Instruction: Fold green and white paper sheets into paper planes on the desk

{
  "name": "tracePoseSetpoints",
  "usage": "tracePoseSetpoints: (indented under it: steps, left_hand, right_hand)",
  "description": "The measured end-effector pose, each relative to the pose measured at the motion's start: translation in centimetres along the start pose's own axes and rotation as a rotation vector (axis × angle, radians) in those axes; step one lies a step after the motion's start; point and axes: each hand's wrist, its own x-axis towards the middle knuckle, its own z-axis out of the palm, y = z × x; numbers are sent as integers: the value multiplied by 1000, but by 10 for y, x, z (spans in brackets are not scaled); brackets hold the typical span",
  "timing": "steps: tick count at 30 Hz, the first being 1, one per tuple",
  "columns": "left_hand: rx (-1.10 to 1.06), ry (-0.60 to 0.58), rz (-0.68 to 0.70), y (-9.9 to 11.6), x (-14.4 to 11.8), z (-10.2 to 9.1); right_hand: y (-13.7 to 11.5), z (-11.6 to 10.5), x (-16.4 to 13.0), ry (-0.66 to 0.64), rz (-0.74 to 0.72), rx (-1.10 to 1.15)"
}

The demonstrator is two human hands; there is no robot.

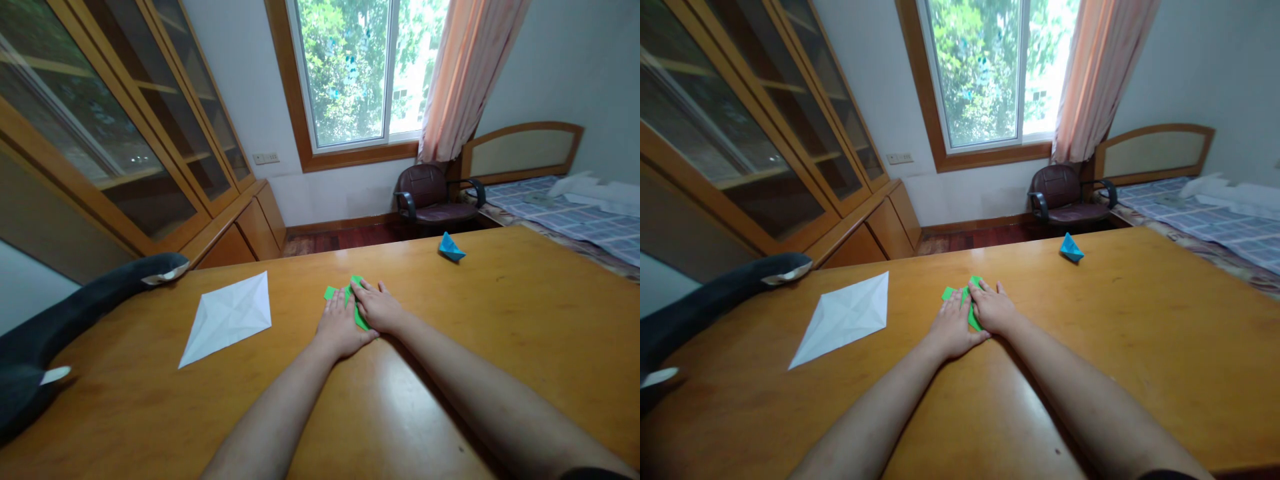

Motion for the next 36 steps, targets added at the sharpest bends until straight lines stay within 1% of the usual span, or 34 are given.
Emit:
tracePoseSetpoints:
  steps: [5, 10, 14, 20, 29, 36]
  left_hand:
    - [-29, 7, -9, 1, 0, -1]
    - [-93, 49, -33, 1, -2, -4]
    - [-137, 70, -24, 1, -3, -8]
    - [-110, 92, -4, 0, -3, -8]
    - [-56, 55, 18, -3, -2, -4]
    - [-40, 27, 48, -2, -3, -7]
  right_hand:
    - [-2, -3, -2, 4, 5, 10]
    - [-4, -6, -4, -3, 15, 32]
    - [-3, -5, -4, -4, 15, 34]
    - [-3, -5, -3, 1, 7, 37]
    - [-2, -3, -2, -4, 5, 20]
    - [2, 1, 0, -2, 2, 8]
